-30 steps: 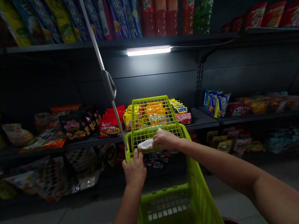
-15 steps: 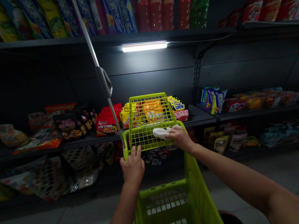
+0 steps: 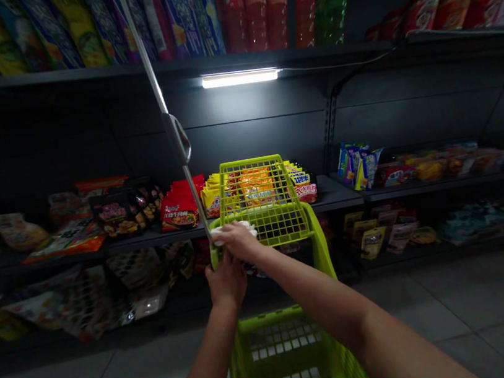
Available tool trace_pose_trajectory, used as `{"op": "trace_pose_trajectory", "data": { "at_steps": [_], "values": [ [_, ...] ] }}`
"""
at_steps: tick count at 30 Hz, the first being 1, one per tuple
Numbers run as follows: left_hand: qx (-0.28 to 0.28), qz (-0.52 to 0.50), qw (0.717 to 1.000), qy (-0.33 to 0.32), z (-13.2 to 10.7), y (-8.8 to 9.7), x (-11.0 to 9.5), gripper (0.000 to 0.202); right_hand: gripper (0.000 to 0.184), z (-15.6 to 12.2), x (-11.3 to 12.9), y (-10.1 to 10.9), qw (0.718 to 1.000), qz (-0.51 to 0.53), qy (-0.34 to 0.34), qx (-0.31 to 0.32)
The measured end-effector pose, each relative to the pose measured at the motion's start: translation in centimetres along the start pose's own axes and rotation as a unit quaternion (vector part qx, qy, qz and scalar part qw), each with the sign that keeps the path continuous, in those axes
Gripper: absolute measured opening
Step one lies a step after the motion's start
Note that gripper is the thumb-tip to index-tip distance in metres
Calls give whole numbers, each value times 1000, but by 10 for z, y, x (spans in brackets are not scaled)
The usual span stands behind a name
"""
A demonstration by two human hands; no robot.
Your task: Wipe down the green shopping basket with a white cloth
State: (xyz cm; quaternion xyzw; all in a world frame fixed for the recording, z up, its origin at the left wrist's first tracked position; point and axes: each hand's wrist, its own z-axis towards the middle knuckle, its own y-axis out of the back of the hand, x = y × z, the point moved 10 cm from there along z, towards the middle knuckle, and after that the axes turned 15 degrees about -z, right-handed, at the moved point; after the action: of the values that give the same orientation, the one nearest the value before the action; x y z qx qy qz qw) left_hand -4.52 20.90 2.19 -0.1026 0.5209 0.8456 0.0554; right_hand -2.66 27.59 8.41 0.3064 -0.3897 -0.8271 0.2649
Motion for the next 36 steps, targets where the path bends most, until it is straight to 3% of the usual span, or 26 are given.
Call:
{"op": "trace_pose_trajectory", "data": {
  "at_steps": [2, 4, 7, 11, 14, 15, 17, 21, 23, 25, 28, 30, 32, 36],
  "values": [
    [7, 5, 1000, 9, 0, 0, 4, 49, 27, 0, 22, -4, 999, 15, 43, -12],
    [1, 3, 1000, 0, -1, 1, 6, 52, 25, -14, 10, -4, 999, 13, 47, -19],
    [-17, -7, 1000, -21, -3, 1, 7, 57, 21, -56, -54, 0, 999, -28, -11, -10],
    [-23, -19, 999, -26, -4, -2, 5, 57, 13, -119, -150, 14, 985, -101, -137, 10],
    [-19, -25, 999, -32, -3, -4, -2, 59, 18, -138, -184, 21, 967, -104, -233, 14],
    [-18, -26, 999, -33, -3, -5, -4, 59, 21, -135, -181, 22, 965, -92, -246, 5],
    [-17, -27, 999, -35, -2, -5, -7, 60, 28, -116, -155, 22, 974, -56, -217, -23],
    [-14, -29, 999, -29, -1, -6, -6, 59, 43, -81, -71, 12, 999, -4, -29, -39],
    [-14, -29, 999, -26, -1, -6, -3, 58, 48, -88, -55, 6, 999, -8, 37, -21],
    [-16, -27, 999, -25, -2, -5, -1, 58, 47, -107, -74, 5, 999, -28, 25, 3],
    [-14, -21, 999, -27, -2, -5, -1, 59, 36, -140, -132, 11, 992, -70, -90, 62],
    [-14, -16, 999, -31, -1, -5, -3, 59, 28, -153, -157, 23, 979, -97, -147, 105],
    [-19, -14, 999, -34, -1, -5, -5, 58, 25, -154, -161, 41, 967, -124, -181, 126],
    [-26, -13, 999, -44, -1, -6, -9, 57, 27, -128, -136, 85, 961, -145, -206, 112]
  ]
}}
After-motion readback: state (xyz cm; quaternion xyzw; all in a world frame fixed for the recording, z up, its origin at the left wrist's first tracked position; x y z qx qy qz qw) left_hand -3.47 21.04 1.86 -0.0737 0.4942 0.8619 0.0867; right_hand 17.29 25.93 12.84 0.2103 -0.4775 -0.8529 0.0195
